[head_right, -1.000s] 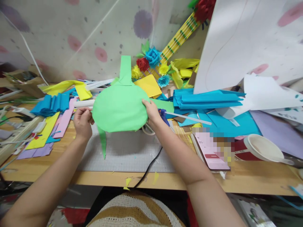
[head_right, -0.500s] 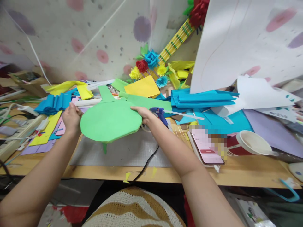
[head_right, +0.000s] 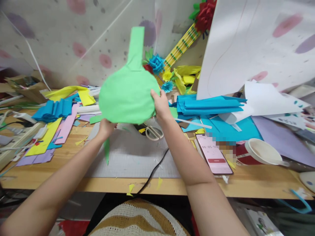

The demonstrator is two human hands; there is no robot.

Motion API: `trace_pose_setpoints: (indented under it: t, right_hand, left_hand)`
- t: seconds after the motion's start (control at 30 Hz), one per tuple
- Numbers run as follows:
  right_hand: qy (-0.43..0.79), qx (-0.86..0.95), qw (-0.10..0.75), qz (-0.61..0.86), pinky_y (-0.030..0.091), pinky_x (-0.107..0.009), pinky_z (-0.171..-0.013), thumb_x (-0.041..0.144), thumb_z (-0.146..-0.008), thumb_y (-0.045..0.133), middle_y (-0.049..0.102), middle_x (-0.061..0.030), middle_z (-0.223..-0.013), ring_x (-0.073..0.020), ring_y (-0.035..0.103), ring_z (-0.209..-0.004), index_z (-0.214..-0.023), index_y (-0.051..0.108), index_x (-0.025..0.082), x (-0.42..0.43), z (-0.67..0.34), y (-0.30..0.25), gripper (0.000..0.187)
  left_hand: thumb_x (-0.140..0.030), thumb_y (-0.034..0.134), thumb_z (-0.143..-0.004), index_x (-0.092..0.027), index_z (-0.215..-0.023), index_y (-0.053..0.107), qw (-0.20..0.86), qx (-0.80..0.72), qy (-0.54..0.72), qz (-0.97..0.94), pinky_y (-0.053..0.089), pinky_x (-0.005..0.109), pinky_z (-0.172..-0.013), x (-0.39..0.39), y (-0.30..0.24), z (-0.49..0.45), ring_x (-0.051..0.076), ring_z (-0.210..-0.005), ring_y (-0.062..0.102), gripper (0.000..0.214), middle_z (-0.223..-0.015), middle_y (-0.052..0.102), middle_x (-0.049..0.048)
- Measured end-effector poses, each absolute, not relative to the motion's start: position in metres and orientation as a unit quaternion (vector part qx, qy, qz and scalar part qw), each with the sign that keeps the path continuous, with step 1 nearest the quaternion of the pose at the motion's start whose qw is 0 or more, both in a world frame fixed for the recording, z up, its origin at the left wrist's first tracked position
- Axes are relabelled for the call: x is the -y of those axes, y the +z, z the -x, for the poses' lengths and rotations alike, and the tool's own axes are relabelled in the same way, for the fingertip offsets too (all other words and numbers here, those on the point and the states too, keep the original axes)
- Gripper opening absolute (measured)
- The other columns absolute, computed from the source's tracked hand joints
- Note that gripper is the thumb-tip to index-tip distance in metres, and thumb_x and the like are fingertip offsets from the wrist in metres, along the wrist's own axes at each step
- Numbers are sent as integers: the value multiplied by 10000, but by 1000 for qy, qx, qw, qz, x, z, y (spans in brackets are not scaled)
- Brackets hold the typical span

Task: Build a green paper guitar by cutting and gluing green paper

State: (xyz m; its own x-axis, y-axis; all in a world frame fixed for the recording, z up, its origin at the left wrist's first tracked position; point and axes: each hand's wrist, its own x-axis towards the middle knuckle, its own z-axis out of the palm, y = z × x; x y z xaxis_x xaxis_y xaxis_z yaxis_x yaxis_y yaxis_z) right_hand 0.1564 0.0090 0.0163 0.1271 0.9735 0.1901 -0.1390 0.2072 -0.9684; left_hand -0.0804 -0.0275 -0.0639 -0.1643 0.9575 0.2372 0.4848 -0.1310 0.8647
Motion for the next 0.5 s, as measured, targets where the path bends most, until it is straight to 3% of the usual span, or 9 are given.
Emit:
trace_pose_setpoints:
  t: [0.1, 0.23, 0.37, 0.5]
  right_hand:
    - [385, 486, 643, 450, 488, -425, -910, 409, -811, 545, 572, -72, -1243, -218, 558, -1139, -1158, 447, 244, -26, -162, 17, 396]
    - [397, 453, 649, 465, 477, -425, -927, 281, -765, 576, 575, -88, -1207, -193, 590, -1074, -1143, 400, 230, -37, -159, 3, 420]
    - [356, 458, 685, 442, 452, -433, -968, 242, -718, 594, 597, -60, -1133, -177, 597, -1023, -1058, 421, 234, -39, -159, -15, 382]
    - [323, 462, 708, 424, 436, -422, -988, 223, -684, 597, 592, -52, -1101, -171, 588, -1016, -1023, 431, 229, -38, -160, -19, 377]
  left_hand:
    - [-430, 596, -738, -198, -571, 581, 218, -626, 364, -654, 346, 297, -530, 25, -62, 48, 165, -530, 510, 286, -522, 555, 10]
    - [-282, 570, -764, -185, -780, 668, 149, -537, 263, -788, 451, 331, -714, 21, -62, 13, 215, -798, 604, 139, -849, 676, 74]
    - [-73, 532, -667, -185, -1049, 633, 103, -381, 178, -902, 426, 341, -933, 17, -68, 6, 220, -1043, 572, 411, -1110, 644, 77]
    - [-57, 507, -671, -153, -1195, 567, 67, -364, 118, -922, 396, 365, -990, 13, -73, 18, 242, -1127, 538, 536, -1233, 588, 104]
